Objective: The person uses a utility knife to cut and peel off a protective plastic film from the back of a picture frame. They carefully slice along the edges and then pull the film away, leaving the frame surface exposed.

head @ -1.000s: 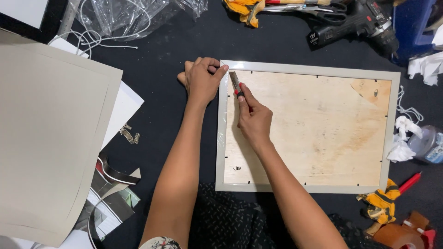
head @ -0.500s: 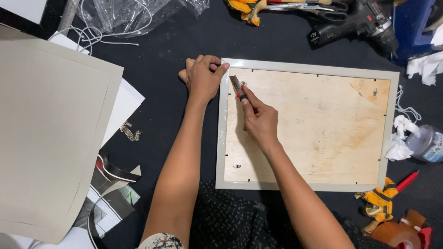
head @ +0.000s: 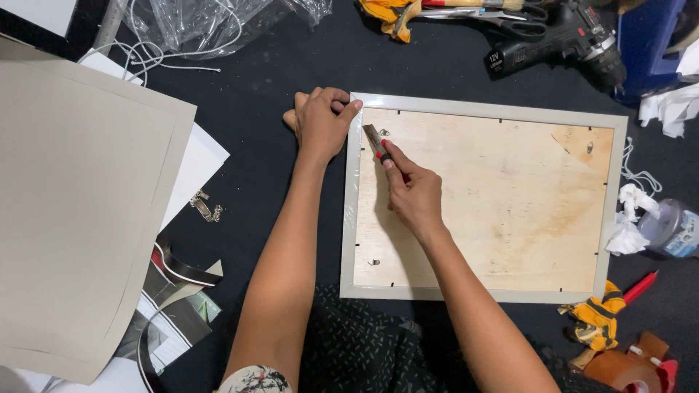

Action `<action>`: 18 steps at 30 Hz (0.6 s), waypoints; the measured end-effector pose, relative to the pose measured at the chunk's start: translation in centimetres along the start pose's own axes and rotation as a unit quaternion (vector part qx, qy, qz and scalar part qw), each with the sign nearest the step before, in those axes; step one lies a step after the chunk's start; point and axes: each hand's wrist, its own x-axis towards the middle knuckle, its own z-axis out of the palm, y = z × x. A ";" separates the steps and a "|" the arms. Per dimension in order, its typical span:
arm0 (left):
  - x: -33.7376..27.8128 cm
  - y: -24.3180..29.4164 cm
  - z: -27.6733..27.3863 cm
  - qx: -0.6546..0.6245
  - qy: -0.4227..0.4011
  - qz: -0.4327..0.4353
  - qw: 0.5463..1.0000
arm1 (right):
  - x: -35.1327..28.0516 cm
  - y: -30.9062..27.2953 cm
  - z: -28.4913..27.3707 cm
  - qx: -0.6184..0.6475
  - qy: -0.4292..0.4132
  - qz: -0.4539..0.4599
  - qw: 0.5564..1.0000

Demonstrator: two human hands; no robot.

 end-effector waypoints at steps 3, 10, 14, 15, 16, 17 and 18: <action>-0.1 0.1 -0.3 0.000 -0.005 -0.003 1.000 | 0.5 1.6 0.5 0.003 -0.001 -0.002 1.000; -0.4 -0.1 -1.5 -0.007 -0.047 0.032 0.998 | -1.8 1.6 1.9 0.067 0.060 -0.013 0.996; -0.1 -0.4 -1.2 0.002 -0.057 0.033 0.998 | -2.3 2.4 2.6 0.081 0.069 -0.003 0.994; 0.0 -0.6 -1.1 0.001 -0.057 0.034 0.998 | -2.1 2.5 2.6 0.081 0.070 -0.004 0.994; 0.1 -0.8 -1.0 -0.001 -0.057 0.038 0.998 | -2.0 2.6 2.6 0.086 0.069 0.002 0.994; 0.2 -1.0 -0.9 -0.003 -0.057 0.042 0.997 | -1.9 2.6 2.7 0.090 0.069 0.008 0.993; 0.2 -0.9 -0.9 -0.005 -0.056 0.044 0.997 | -1.7 2.7 2.7 0.090 0.070 0.007 0.994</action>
